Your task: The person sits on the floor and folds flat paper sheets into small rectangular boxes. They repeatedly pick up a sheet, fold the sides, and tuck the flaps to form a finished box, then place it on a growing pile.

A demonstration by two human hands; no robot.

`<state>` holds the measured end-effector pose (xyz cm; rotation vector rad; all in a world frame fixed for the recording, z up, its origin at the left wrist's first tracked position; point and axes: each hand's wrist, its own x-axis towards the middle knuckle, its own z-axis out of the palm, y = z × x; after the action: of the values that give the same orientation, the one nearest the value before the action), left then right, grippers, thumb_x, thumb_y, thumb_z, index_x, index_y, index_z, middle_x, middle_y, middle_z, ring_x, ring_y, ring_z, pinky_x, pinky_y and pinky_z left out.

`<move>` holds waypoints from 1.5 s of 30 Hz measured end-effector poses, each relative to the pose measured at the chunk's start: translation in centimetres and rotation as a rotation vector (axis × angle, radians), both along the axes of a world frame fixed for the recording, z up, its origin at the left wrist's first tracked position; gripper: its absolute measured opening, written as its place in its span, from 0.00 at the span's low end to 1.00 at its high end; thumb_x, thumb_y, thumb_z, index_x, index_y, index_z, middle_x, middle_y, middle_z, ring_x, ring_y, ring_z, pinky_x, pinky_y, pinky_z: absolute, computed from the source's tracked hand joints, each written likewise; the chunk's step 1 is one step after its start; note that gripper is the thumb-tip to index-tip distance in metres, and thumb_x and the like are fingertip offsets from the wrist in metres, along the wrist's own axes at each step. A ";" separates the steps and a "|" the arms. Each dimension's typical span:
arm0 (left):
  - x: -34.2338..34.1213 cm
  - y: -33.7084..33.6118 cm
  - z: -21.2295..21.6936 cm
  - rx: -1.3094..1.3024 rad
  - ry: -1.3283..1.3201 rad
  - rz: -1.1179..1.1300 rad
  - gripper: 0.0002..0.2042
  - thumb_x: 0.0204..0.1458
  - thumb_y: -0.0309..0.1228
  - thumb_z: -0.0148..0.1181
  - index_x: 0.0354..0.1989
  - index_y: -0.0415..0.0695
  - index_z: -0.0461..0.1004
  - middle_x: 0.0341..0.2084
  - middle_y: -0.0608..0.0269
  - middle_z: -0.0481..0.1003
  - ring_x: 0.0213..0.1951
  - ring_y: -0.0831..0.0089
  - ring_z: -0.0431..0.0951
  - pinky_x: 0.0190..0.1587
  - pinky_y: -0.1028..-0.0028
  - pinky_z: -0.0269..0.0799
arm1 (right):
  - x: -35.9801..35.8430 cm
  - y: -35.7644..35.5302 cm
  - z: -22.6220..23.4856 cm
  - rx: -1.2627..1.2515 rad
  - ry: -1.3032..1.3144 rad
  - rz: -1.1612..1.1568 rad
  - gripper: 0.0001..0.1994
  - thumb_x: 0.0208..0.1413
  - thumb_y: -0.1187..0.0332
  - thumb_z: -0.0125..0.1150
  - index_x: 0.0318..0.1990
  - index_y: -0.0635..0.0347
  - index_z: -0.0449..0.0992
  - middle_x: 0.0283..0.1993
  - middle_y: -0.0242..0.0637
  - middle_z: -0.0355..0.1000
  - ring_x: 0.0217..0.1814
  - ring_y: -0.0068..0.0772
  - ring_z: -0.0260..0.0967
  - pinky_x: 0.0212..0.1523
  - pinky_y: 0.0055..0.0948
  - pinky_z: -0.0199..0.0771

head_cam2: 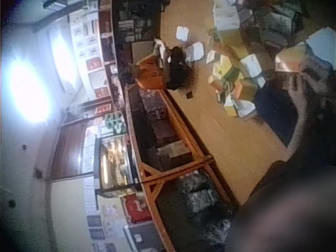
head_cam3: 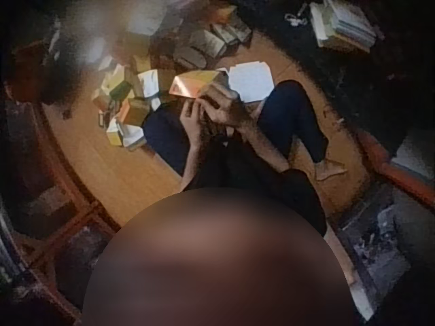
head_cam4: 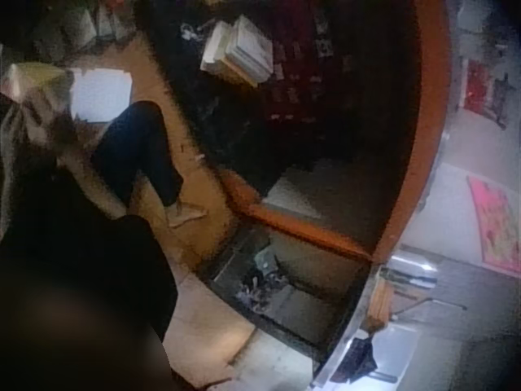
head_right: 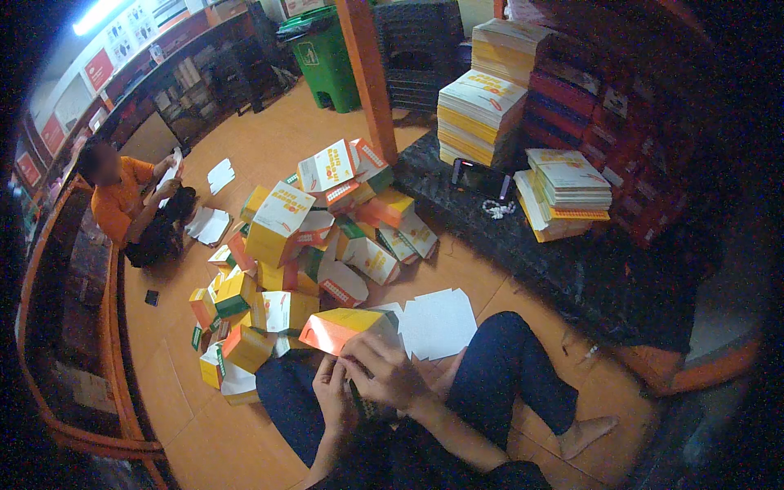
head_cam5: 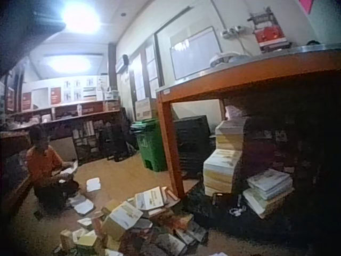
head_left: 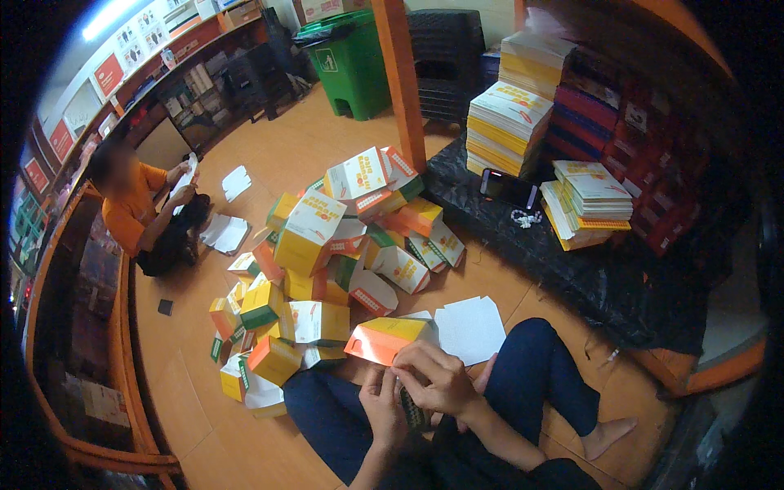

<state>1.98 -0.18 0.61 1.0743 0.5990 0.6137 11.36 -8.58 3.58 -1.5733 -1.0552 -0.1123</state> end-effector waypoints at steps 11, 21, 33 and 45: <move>-1.1 -0.7 -1.1 0.142 0.088 -0.007 0.08 0.63 0.27 0.58 0.46 0.36 0.73 0.37 0.64 0.78 0.39 0.79 0.77 0.44 0.77 0.72 | -2.6 1.4 -1.6 0.080 -0.034 -0.137 0.08 0.49 0.82 0.67 0.36 0.65 0.76 0.37 0.42 0.76 0.39 0.41 0.79 0.41 0.33 0.81; -1.3 0.4 -2.9 0.118 -0.022 0.056 0.12 0.63 0.25 0.56 0.52 0.35 0.72 0.46 0.60 0.76 0.46 0.74 0.77 0.51 0.73 0.72 | -3.0 1.1 -1.8 0.093 0.054 -0.079 0.07 0.49 0.81 0.68 0.34 0.66 0.75 0.37 0.43 0.77 0.41 0.41 0.78 0.43 0.33 0.80; -2.7 2.1 -1.3 -0.028 -0.086 -0.001 0.16 0.58 0.22 0.62 0.54 0.34 0.74 0.49 0.57 0.78 0.49 0.72 0.78 0.56 0.72 0.70 | -1.3 0.3 -1.1 0.063 0.013 0.012 0.07 0.48 0.78 0.69 0.31 0.63 0.75 0.37 0.38 0.77 0.40 0.41 0.76 0.43 0.34 0.75; -2.5 1.4 0.8 -0.061 -0.034 -0.096 0.10 0.59 0.24 0.62 0.47 0.35 0.76 0.43 0.61 0.79 0.46 0.76 0.77 0.52 0.75 0.70 | -1.4 0.6 -0.8 0.140 0.014 -0.077 0.08 0.48 0.79 0.69 0.30 0.62 0.73 0.35 0.39 0.75 0.36 0.41 0.75 0.38 0.34 0.76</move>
<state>-0.50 1.25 1.36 1.0271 0.5308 0.5259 9.98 -7.95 2.75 -1.4857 -0.9557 -0.2231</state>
